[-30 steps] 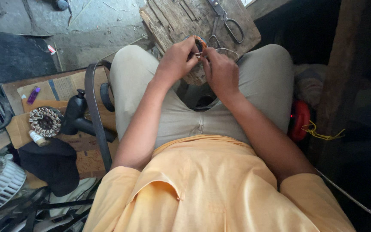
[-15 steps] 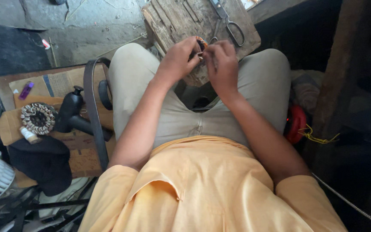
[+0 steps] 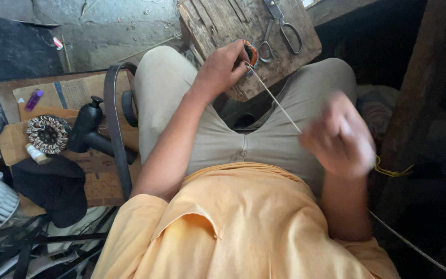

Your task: The person sits on the floor and winds thin wire around a small toroidal core. They use their hands to wrap the wire and occasionally use scissors to cut the wire. The person continues winding the wire around the core throughout the video.

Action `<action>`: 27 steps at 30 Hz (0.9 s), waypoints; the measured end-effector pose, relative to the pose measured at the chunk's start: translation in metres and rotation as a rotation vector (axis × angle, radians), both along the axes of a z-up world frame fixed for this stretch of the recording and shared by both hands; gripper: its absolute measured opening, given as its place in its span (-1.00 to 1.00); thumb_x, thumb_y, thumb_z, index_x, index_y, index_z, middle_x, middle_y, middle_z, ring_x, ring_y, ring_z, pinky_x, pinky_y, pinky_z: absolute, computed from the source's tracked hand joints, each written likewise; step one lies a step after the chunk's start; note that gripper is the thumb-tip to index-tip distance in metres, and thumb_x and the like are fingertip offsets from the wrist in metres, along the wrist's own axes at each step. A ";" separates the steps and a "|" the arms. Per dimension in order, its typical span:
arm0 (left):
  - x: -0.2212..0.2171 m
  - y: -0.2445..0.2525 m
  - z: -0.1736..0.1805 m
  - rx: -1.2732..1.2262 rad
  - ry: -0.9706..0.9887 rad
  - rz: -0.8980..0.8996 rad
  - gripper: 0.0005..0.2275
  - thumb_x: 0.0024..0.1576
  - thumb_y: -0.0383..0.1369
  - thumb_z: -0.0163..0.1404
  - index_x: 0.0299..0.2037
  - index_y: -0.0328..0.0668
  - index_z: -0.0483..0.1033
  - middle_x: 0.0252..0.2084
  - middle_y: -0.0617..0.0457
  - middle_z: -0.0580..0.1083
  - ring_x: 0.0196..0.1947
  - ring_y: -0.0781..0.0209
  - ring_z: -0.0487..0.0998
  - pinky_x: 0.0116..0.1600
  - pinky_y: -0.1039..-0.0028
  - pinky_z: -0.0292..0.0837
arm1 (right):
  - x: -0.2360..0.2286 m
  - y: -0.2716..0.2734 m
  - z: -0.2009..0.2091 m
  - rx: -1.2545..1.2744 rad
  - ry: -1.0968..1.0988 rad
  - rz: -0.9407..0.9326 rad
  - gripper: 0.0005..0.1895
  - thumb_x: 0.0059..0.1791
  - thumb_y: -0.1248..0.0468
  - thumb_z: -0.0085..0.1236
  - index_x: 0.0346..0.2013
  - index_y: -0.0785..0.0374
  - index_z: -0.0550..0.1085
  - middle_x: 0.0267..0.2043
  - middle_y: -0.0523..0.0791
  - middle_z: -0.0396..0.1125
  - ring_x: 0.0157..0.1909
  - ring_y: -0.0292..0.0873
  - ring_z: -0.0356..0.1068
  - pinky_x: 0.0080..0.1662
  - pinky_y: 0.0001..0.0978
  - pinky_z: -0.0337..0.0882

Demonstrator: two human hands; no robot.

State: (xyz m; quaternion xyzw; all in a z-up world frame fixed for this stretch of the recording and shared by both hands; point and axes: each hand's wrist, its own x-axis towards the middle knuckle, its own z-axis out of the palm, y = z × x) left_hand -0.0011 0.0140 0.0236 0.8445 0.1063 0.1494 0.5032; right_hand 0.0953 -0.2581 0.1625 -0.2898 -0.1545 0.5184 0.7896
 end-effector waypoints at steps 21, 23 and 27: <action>0.004 -0.007 0.002 0.037 0.037 0.020 -0.86 0.22 -0.40 0.09 -0.12 -0.26 0.41 -0.15 -0.15 0.53 -0.10 -0.23 0.56 -0.08 0.12 0.46 | 0.005 0.072 -0.070 -0.822 -1.942 0.107 -0.43 0.00 0.16 0.28 0.21 0.41 0.40 0.18 0.15 0.27 0.26 0.21 0.20 0.26 0.01 0.21; 0.003 -0.007 0.001 0.030 0.026 0.019 -0.86 0.23 -0.40 0.09 -0.12 -0.26 0.42 -0.14 -0.15 0.53 -0.09 -0.22 0.56 -0.06 0.13 0.47 | 0.009 0.099 -0.107 -0.885 -1.950 0.118 -0.56 0.02 0.15 0.24 0.04 0.41 0.41 0.01 0.14 0.34 0.13 0.19 0.30 0.16 0.01 0.28; 0.004 -0.004 -0.001 0.083 -0.019 0.014 -0.87 0.22 -0.41 0.09 -0.13 -0.26 0.44 -0.13 -0.17 0.52 -0.09 -0.23 0.55 -0.04 0.13 0.46 | 0.005 0.105 -0.150 -0.941 -1.966 0.065 -0.77 0.08 0.18 0.16 -0.19 0.31 0.44 -0.17 0.04 0.37 -0.07 0.13 0.38 -0.06 0.07 0.30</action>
